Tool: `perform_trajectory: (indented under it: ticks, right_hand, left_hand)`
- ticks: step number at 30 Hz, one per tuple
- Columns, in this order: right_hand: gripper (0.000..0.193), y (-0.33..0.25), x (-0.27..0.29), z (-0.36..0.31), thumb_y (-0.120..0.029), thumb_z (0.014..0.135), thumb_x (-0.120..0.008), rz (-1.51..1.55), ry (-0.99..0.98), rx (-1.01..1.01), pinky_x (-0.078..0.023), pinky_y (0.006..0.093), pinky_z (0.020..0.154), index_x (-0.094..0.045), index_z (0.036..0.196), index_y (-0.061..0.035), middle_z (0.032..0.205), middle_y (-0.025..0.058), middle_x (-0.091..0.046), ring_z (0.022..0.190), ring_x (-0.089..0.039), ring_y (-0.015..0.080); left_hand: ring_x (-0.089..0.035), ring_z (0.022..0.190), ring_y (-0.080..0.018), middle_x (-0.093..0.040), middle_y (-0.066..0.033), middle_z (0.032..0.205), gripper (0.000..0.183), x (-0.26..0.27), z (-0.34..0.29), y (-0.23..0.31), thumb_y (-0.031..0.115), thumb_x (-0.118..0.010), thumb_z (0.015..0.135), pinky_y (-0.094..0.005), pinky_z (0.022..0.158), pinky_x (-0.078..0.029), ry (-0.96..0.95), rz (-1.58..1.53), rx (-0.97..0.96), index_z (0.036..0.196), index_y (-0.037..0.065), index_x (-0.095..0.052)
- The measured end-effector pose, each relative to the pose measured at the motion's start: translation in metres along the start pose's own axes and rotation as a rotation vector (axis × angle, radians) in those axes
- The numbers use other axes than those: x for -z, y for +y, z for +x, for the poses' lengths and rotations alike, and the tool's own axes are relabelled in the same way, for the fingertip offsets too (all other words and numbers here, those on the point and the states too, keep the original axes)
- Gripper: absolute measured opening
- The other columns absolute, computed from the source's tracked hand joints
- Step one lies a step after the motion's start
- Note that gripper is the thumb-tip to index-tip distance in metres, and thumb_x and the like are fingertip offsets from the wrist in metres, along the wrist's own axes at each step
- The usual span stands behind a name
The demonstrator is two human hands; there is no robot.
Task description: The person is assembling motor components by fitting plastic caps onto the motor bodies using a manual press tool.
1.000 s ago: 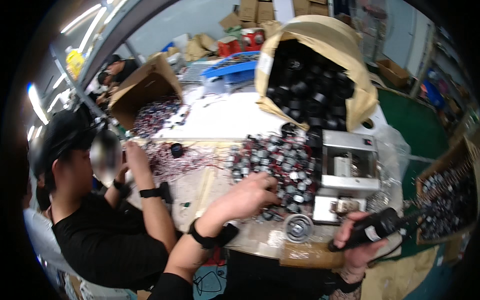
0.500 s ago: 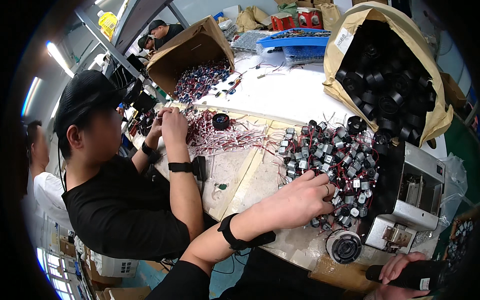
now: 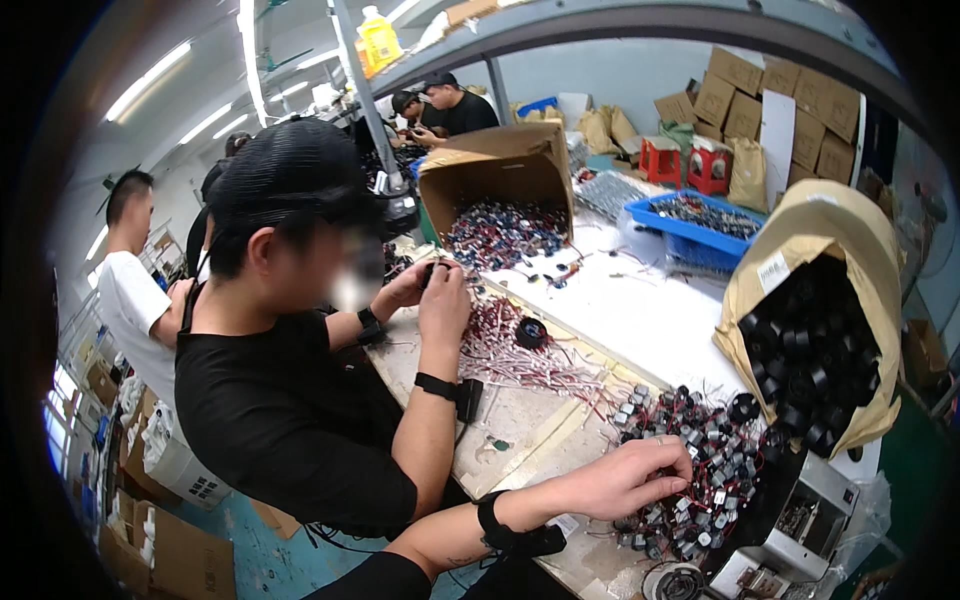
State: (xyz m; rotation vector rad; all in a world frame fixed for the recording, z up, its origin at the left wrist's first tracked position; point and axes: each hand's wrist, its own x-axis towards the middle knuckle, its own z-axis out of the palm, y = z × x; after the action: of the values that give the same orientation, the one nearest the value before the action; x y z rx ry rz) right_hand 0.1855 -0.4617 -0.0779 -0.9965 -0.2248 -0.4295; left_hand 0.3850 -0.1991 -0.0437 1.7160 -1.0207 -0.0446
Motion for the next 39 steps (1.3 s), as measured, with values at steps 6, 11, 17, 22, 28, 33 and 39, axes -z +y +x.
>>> perform_trajectory:
  ticks: [6,11,17,22,28,33,39]
  right_hand:
    - [0.085,-0.006,-0.020,-0.002,-0.065,0.086,-0.058,0.027,-0.175,-0.063,-0.053,0.0347,0.064,-0.048,0.132,0.0062,0.093,0.0186,-0.065,0.070,-0.062,0.0260]
    - [0.095,-0.013,-0.089,0.017,-0.075,0.086,-0.046,-0.060,-0.338,-0.181,-0.052,0.0286,0.061,-0.044,0.136,0.0055,0.125,0.0275,-0.059,0.067,-0.062,0.0218]
    - [0.080,0.032,-0.165,0.024,-0.071,0.095,-0.021,-0.041,-0.155,-0.110,-0.047,0.0285,0.041,-0.055,0.111,-0.0010,0.076,0.0116,-0.061,0.050,-0.058,0.0197]
    - [0.070,0.037,-0.176,0.012,-0.064,0.098,-0.031,0.086,-0.279,-0.145,-0.049,0.0329,0.054,-0.052,0.117,-0.0003,0.086,0.0135,-0.062,0.058,-0.060,0.0232]
    - [0.078,0.022,-0.169,0.003,-0.066,0.096,-0.032,0.061,-0.209,-0.111,-0.049,0.0309,0.056,-0.050,0.124,0.0052,0.104,0.0229,-0.065,0.060,-0.061,0.0226]
    - [0.078,0.025,-0.143,-0.011,-0.072,0.093,-0.032,0.120,-0.010,-0.076,-0.047,0.0303,0.041,-0.052,0.118,-0.0011,0.089,0.0196,-0.068,0.049,-0.057,0.0213]
    - [0.072,0.019,-0.118,-0.014,-0.065,0.095,-0.041,0.111,-0.279,-0.129,-0.050,0.0302,0.056,-0.054,0.126,-0.0009,0.122,0.0203,-0.063,0.063,-0.061,0.0207]
  left_hand:
    - [-0.051,0.074,-0.0059,-0.055,0.0028,0.085,0.013,0.009,0.000,0.028,0.018,-0.056,0.100,-0.0236,0.064,-0.043,0.169,-0.598,0.222,0.101,0.006,-0.055]
    - [-0.057,0.072,-0.0077,-0.058,-0.0001,0.084,0.015,0.050,0.034,0.099,0.020,-0.055,0.100,-0.0221,0.062,-0.046,0.284,-0.684,0.120,0.102,0.005,-0.056]
    - [-0.057,0.067,-0.0086,-0.058,-0.0006,0.080,0.013,0.057,0.091,0.180,0.017,-0.058,0.096,-0.0246,0.058,-0.045,0.331,-0.420,-0.053,0.096,0.004,-0.056]
    - [-0.060,0.074,-0.0101,-0.063,-0.0036,0.085,0.018,0.052,0.095,0.203,0.019,-0.061,0.094,-0.0270,0.062,-0.049,0.415,-0.270,-0.097,0.097,0.001,-0.061]
    - [-0.058,0.077,-0.0094,-0.062,-0.0016,0.087,0.014,0.045,0.086,0.166,0.018,-0.060,0.096,-0.0257,0.065,-0.048,0.353,-0.371,0.042,0.097,0.004,-0.060]
    - [-0.054,0.068,-0.0091,-0.059,-0.0001,0.081,0.016,0.009,0.099,0.145,0.019,-0.064,0.092,-0.0258,0.058,-0.047,0.393,-0.270,-0.017,0.093,0.004,-0.060]
    - [-0.054,0.076,-0.0095,-0.060,-0.0002,0.082,0.012,-0.003,0.079,0.129,0.015,-0.062,0.092,-0.0274,0.070,-0.046,0.418,-0.218,-0.027,0.092,0.003,-0.061]
